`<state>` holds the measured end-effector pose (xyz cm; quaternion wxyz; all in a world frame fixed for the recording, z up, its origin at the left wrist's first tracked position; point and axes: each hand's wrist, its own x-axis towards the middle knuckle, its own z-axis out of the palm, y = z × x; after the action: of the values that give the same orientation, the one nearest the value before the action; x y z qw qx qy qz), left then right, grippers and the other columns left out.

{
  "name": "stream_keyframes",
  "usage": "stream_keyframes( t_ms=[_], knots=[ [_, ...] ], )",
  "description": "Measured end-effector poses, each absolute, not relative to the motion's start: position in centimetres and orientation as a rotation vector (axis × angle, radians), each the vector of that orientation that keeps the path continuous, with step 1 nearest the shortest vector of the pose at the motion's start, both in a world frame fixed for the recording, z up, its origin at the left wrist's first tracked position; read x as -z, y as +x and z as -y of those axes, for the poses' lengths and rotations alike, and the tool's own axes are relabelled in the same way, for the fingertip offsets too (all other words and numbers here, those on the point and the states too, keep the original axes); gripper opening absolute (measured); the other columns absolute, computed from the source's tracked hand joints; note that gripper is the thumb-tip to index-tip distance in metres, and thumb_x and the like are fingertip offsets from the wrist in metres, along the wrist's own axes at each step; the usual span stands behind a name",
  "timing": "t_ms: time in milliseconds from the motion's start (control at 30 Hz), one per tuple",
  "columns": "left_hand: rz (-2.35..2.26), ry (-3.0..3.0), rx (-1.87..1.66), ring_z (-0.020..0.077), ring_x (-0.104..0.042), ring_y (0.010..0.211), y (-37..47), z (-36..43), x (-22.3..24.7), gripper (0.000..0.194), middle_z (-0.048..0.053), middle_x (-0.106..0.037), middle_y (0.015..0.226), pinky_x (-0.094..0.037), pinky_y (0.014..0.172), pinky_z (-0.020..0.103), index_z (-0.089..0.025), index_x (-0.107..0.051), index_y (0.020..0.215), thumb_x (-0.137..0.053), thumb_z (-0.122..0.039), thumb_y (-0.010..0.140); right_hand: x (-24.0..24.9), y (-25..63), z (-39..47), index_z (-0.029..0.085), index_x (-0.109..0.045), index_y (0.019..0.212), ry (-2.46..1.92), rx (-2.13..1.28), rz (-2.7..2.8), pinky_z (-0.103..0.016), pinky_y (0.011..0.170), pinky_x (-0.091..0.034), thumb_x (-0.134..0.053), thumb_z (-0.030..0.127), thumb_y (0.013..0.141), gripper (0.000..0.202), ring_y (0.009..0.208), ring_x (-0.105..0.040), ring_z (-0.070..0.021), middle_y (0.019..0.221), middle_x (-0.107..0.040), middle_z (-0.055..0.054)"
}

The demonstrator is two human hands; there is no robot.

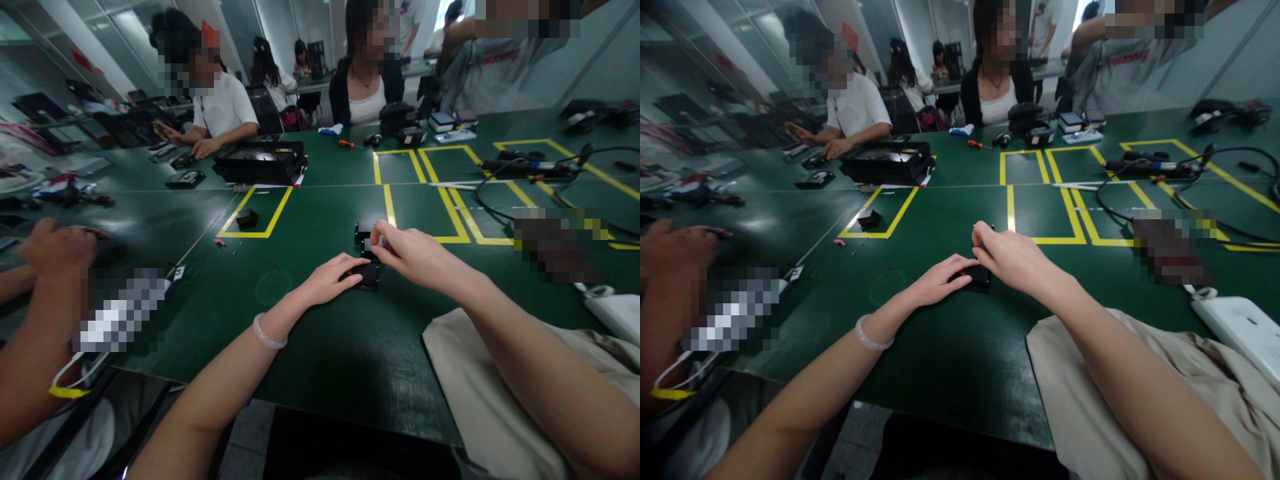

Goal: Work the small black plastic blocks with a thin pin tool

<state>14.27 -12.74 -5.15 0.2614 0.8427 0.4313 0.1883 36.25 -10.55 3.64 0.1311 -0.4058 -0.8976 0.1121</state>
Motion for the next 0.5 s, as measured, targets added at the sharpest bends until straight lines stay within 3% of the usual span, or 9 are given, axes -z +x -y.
stream_keyframes(
  t_ms=[133,367,500],
  knots=[
    [-1.169,2.281,-0.518,0.021,-0.054,0.106,14.3,12.76,5.19,0.043,0.005,-0.054,0.115,-0.044,0.094,0.035,-0.03,-0.043,0.14,-0.039,-0.043,0.1,-3.73,36.14,10.49,0.022,-0.052,0.1,-1.247,-0.238,2.606,-0.026,0.053,-0.026,-0.037,0.042,0.097,0.025,0.061,-0.055,-0.0183,0.068,-0.061,-0.002],
    [-1.17,2.278,-0.519,0.02,-0.055,0.103,14.24,12.74,5.24,0.042,0.005,-0.054,0.115,-0.044,0.094,0.034,-0.031,-0.043,0.14,-0.04,-0.042,0.099,-3.88,36.44,10.55,0.021,-0.049,0.106,-1.194,-0.272,2.628,-0.026,0.054,-0.027,-0.034,0.033,0.097,0.021,0.059,-0.054,-0.0169,0.071,-0.061,-0.002],
    [-1.175,2.276,-0.508,0.0201,-0.055,0.103,14.25,12.72,5.18,0.042,0.005,-0.054,0.115,-0.044,0.094,0.034,-0.031,-0.043,0.14,-0.04,-0.041,0.099,-3.88,36.34,10.66,0.022,-0.049,0.105,-1.23,-0.279,2.615,-0.026,0.055,-0.028,-0.038,0.037,0.096,0.02,0.064,-0.057,-0.0183,0.075,-0.064,-0.002]
  ],
)
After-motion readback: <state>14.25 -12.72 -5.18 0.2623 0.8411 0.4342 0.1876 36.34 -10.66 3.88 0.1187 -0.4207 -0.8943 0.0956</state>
